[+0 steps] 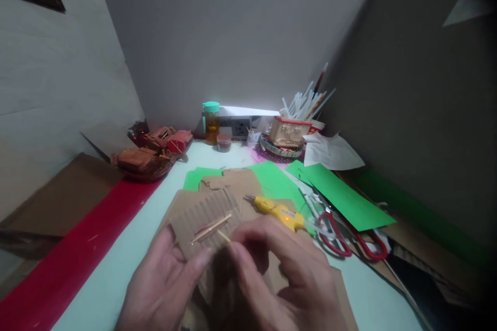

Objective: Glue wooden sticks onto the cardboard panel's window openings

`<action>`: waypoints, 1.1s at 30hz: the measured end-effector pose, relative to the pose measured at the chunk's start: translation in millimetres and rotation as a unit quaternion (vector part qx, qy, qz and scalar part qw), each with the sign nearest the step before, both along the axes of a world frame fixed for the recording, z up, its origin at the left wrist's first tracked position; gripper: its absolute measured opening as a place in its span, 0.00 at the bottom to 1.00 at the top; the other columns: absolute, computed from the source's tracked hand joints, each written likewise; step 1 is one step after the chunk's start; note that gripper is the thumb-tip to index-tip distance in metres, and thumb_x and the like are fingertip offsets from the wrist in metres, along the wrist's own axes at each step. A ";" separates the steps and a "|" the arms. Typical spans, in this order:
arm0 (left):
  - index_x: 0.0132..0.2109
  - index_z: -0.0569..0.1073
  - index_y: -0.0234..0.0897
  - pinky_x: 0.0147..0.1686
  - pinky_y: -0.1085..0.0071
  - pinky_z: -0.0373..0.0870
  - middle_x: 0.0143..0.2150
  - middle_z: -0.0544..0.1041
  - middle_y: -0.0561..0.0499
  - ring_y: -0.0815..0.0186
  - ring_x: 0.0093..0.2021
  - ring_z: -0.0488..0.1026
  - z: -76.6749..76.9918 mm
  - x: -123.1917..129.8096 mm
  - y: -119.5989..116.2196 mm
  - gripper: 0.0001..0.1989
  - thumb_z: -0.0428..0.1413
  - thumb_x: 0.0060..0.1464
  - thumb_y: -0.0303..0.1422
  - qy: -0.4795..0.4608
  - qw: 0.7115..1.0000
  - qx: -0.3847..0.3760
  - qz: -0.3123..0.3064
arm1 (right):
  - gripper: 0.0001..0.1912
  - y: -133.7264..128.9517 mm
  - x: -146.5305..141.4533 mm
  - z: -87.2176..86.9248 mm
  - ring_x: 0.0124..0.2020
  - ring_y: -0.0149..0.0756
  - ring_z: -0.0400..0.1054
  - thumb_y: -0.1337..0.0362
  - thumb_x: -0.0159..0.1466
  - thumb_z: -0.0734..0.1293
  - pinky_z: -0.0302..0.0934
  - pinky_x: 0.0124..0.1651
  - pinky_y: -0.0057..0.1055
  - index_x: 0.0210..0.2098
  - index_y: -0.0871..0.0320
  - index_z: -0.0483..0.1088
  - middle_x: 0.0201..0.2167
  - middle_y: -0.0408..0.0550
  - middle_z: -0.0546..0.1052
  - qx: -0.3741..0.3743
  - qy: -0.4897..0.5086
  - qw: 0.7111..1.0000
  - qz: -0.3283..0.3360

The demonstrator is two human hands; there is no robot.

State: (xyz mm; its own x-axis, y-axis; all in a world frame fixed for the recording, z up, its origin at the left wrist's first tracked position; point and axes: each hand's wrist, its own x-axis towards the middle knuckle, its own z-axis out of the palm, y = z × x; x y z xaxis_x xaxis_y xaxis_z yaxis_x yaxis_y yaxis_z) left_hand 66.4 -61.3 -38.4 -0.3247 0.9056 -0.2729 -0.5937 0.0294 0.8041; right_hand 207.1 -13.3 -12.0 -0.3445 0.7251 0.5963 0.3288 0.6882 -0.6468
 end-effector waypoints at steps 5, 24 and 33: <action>0.66 0.64 0.46 0.45 0.72 0.81 0.47 0.87 0.50 0.52 0.56 0.78 -2.1 1.8 -0.8 0.45 0.73 0.43 0.39 0.033 0.999 -0.017 0.008 | 0.08 -1.8 -23.4 -26.8 0.28 0.33 0.67 0.73 0.62 0.65 0.56 0.31 0.32 0.28 0.55 0.68 0.25 0.40 0.73 0.059 0.089 0.993 -0.058; 0.60 0.71 0.48 0.46 0.66 0.82 0.49 0.86 0.50 0.47 0.57 0.77 0.1 7.6 -5.9 0.40 0.74 0.38 0.34 0.081 0.995 -0.057 0.018 | 0.09 -1.9 -25.3 -32.2 0.29 0.31 0.63 0.72 0.63 0.66 0.51 0.37 0.36 0.28 0.56 0.64 0.25 0.36 0.70 0.015 0.070 0.996 -0.048; 0.59 0.72 0.45 0.45 0.64 0.82 0.50 0.86 0.47 0.46 0.56 0.78 -1.4 9.6 -6.2 0.38 0.73 0.40 0.40 0.115 0.991 -0.060 0.019 | 0.10 -4.0 -23.9 -32.2 0.29 0.32 0.61 0.73 0.63 0.66 0.49 0.37 0.37 0.28 0.56 0.63 0.25 0.37 0.68 0.011 0.068 0.997 -0.036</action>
